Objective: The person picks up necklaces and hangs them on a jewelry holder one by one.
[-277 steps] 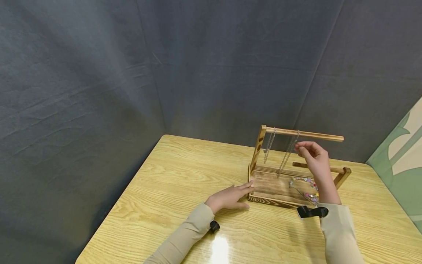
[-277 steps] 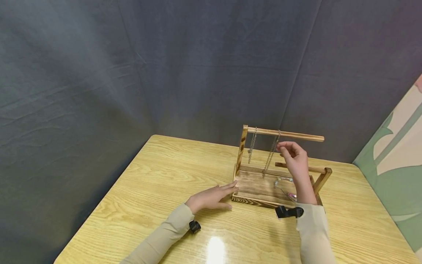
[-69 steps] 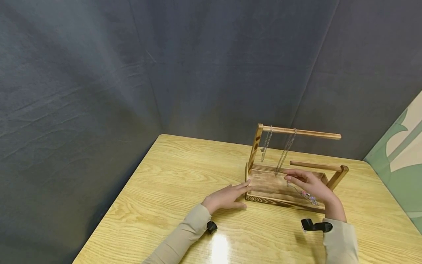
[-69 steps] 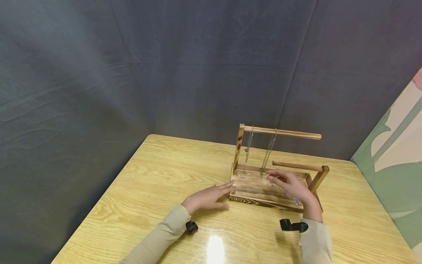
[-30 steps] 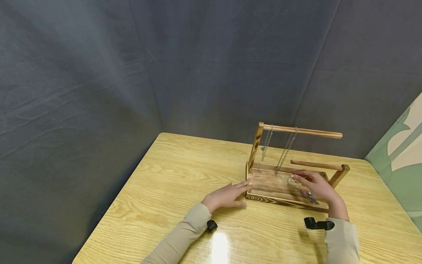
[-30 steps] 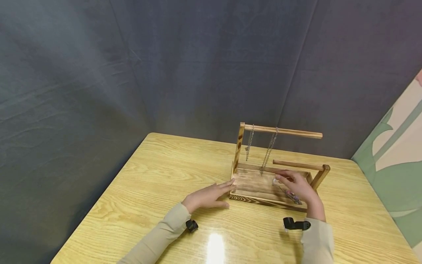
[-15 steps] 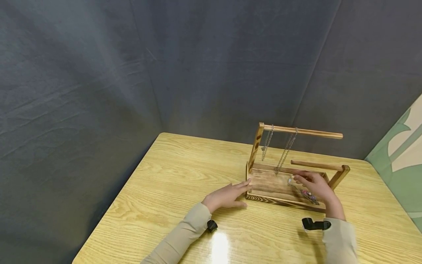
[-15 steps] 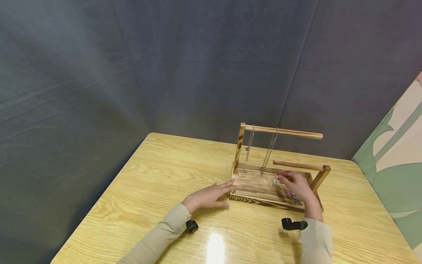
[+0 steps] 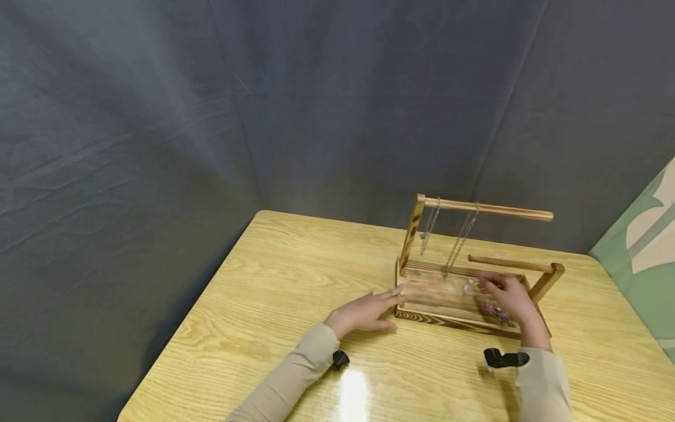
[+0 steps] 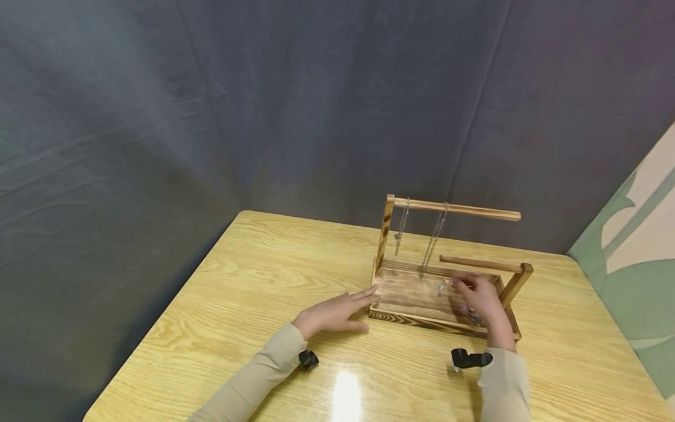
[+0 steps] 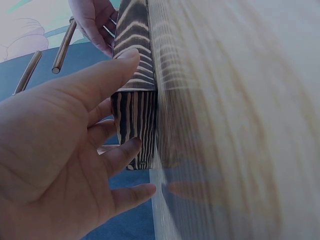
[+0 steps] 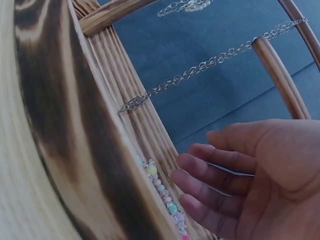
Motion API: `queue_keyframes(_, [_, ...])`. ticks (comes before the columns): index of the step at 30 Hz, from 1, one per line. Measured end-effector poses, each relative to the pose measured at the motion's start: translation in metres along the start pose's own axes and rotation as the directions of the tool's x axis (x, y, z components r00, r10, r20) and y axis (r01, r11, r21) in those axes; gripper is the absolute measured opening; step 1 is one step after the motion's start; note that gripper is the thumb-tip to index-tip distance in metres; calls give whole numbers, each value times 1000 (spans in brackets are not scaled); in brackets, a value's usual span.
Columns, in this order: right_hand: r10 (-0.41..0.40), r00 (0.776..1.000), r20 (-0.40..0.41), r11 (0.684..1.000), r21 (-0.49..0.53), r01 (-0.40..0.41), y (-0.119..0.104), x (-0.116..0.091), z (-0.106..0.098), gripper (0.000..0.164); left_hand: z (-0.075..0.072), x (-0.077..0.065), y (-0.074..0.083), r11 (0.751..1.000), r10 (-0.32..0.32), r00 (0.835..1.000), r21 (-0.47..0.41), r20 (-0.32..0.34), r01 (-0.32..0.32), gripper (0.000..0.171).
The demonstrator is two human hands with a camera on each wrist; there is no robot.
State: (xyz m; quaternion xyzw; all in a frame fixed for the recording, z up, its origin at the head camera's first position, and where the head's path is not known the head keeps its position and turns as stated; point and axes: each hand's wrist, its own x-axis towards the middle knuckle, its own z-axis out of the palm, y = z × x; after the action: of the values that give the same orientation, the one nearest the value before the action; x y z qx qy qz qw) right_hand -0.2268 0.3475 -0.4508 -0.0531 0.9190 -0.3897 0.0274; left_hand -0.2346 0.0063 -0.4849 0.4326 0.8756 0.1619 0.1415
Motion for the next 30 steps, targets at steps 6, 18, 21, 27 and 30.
queue_keyframes(6, [11,1000,-9,1000,7,-11,3,1,-3,46,-1,1,0,1000,-2,1000,-12,-1,2,73])
queue_keyframes(18, [71,997,1,997,35,-71,5,5,0,48,-1,0,-1,1000,-5,1000,-12,4,5,73])
queue_keyframes(21, [94,995,18,994,46,-95,3,5,-1,50,0,1,-1,1000,-4,1000,-10,3,5,73])
queue_keyframes(27, [137,989,55,989,46,-140,2,9,-4,57,1,2,-2,1000,3,1000,11,-5,-3,72])
queue_keyframes(30, [151,986,63,987,48,-155,4,13,-4,58,1,2,-2,1000,4,1000,13,-8,-3,72])
